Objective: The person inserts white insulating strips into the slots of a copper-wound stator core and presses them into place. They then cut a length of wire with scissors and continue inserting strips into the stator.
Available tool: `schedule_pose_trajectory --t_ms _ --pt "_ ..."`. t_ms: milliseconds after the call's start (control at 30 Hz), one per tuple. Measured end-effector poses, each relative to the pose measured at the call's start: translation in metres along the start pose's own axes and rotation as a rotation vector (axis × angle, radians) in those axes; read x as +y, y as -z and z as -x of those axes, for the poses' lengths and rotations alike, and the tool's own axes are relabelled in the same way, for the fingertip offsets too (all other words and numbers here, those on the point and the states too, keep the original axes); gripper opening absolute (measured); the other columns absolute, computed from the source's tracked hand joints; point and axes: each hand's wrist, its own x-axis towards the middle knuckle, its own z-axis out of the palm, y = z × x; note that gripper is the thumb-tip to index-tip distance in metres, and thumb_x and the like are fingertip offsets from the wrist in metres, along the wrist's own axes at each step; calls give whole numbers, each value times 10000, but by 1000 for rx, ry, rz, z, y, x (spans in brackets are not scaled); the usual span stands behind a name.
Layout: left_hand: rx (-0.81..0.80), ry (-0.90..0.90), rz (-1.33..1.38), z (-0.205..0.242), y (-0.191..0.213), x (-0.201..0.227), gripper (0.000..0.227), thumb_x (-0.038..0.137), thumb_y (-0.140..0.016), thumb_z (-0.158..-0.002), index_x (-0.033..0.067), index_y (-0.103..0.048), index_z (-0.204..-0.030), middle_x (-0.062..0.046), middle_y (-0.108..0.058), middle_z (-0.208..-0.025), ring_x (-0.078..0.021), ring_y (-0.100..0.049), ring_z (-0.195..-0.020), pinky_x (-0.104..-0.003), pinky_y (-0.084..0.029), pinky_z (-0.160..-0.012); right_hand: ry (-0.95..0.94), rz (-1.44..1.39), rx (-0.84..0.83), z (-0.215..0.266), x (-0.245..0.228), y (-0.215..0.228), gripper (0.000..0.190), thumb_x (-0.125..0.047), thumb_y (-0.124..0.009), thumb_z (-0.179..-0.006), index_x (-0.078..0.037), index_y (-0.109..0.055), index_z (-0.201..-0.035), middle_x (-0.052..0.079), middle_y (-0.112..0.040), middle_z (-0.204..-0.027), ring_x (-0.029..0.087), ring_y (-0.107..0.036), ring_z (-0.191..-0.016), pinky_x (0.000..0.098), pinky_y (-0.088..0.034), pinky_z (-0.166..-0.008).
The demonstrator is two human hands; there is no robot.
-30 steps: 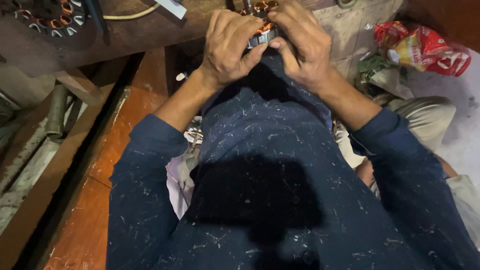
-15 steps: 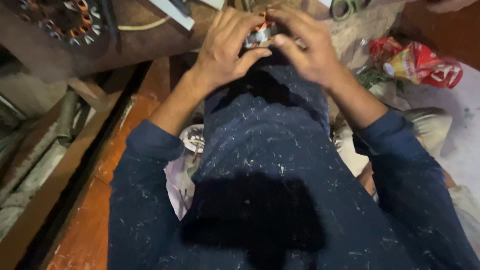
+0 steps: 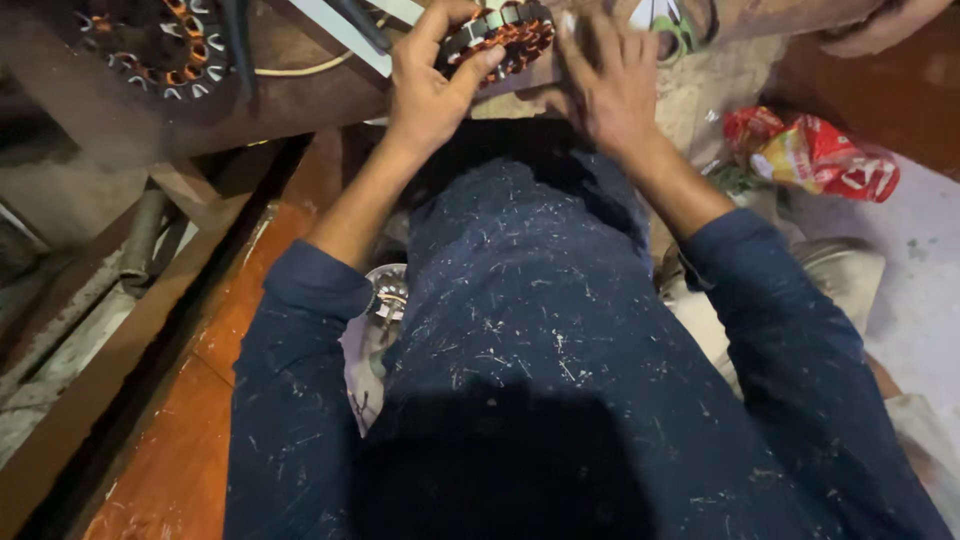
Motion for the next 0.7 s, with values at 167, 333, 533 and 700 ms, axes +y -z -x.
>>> schedule_pose_trajectory --t_ms 167,333,533,700 --pt "17 -30 -169 -11 0 22 344 98 -814 -925 8 -629 -1201 -113 -717 -1046 -222 -735 -940 -336 -579 -840 -113 -334 71 4 -4 9 289 -35 -735 -899 -28 -711 -1187 133 -695 -1096 313 -680 -984 414 -503 -832" --pt "-73 -113 -296 -17 -4 20 379 123 -837 -908 45 -664 -1236 -130 -737 -1106 -296 -748 -1026 -385 -583 -908 -556 -809 239 -20 -22 14 165 110 -689 -961 17 -643 -1089 117 -667 -976 237 -677 -843 318 -564 -758" --pt "-29 -5 -298 -16 -4 -5 422 226 -924 -880 52 -690 -1185 -120 -761 -1091 -262 -755 -1026 -377 -594 -904 -137 -615 220 -59 -30 34 208 134 -693 -1023 34 -666 -1204 165 -715 -1117 305 -744 -976 374 -594 -837" --pt "-54 -69 -104 -28 -5 -6 377 110 -834 -880 46 -682 -1219 -98 -728 -1109 -231 -727 -1022 -359 -574 -910 -4 -533 235 -85 -30 42 183 125 -665 -978 26 -613 -1123 181 -672 -1089 372 -699 -951 416 -575 -834"
